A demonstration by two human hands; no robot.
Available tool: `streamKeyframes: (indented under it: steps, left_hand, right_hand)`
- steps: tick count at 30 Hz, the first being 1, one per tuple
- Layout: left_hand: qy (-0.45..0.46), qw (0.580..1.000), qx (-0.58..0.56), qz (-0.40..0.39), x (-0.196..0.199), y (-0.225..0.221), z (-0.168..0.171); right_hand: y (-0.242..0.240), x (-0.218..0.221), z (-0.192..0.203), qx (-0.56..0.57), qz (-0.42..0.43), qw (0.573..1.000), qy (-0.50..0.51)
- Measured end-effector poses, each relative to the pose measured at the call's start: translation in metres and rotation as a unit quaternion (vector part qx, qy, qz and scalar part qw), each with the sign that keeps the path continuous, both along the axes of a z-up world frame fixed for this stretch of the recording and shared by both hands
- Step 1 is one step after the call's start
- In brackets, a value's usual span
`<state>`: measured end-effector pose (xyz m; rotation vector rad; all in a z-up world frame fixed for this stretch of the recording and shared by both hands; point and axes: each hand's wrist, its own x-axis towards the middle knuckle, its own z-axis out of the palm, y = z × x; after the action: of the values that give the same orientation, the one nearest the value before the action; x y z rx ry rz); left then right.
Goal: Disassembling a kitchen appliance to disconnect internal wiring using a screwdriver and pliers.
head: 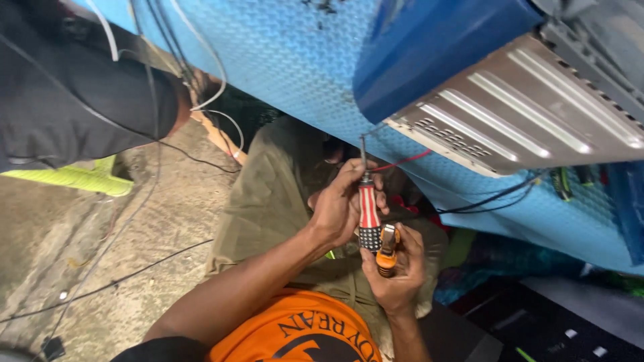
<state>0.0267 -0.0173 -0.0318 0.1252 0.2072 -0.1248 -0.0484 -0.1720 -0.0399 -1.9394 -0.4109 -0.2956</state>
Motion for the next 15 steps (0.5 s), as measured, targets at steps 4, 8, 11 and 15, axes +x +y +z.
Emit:
streamKeyframes:
  steps: [4, 8, 11, 15]
  left_hand:
    - [-0.038, 0.998, 0.043, -0.007, -0.011, -0.006, 0.009]
    - [-0.012, 0.998, 0.06, -0.003, -0.016, -0.007, 0.022]
    - [0.018, 0.998, 0.056, -0.01, -0.013, -0.007, 0.022]
    - [0.05, 0.996, 0.068, -0.009, -0.009, -0.011, 0.024]
  right_hand:
    - [0.002, -0.005, 0.001, 0.057, 0.001, 0.997, 0.046]
    - [0.004, -0.011, -0.015, 0.081, 0.0, 0.996, 0.032]
    - [0.014, -0.015, -0.014, 0.079, -0.036, 0.996, 0.027]
    - [0.019, -0.021, -0.01, 0.057, -0.067, 0.996, 0.027]
